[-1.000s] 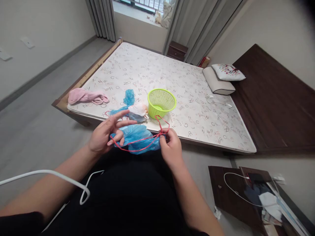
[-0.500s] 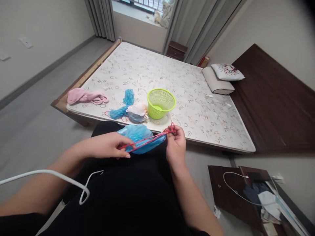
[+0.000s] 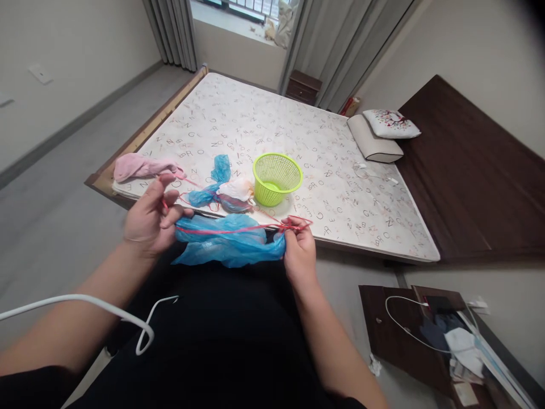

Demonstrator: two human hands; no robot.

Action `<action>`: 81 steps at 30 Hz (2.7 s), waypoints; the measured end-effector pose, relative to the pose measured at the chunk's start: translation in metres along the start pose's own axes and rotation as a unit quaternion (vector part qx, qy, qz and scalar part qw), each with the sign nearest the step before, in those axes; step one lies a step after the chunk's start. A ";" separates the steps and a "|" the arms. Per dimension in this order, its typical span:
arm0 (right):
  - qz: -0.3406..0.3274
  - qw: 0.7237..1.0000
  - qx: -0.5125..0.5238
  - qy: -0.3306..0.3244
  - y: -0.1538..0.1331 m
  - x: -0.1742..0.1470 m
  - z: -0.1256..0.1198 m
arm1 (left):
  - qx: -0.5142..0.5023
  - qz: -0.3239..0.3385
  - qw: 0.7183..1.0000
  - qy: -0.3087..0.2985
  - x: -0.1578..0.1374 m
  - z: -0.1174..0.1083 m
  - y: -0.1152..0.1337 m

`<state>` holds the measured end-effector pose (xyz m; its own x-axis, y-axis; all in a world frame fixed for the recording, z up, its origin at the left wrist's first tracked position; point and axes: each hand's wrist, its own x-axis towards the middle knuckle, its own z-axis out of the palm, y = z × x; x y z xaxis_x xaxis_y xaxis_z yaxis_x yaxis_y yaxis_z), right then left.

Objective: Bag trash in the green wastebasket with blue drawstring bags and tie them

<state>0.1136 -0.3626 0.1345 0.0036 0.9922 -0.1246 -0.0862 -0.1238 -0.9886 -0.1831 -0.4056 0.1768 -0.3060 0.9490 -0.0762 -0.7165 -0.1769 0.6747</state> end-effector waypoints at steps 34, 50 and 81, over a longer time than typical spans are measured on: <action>-0.096 0.974 0.194 0.065 -0.013 0.018 -0.021 | 0.381 0.152 0.911 -0.035 0.016 -0.039 0.009; -0.010 0.988 0.108 -0.107 -0.038 0.019 -0.039 | 0.407 0.049 0.912 -0.002 0.013 -0.034 -0.014; -0.013 0.970 0.148 -0.193 -0.062 -0.005 0.010 | 0.253 -0.401 0.875 -0.099 -0.012 0.013 -0.136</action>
<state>0.1088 -0.3602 0.1976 -0.3579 0.9337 -0.0028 -0.3728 -0.1456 -0.9164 -0.0739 -0.3899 0.0957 0.3185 0.7505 -0.5791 -0.2661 0.6571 0.7053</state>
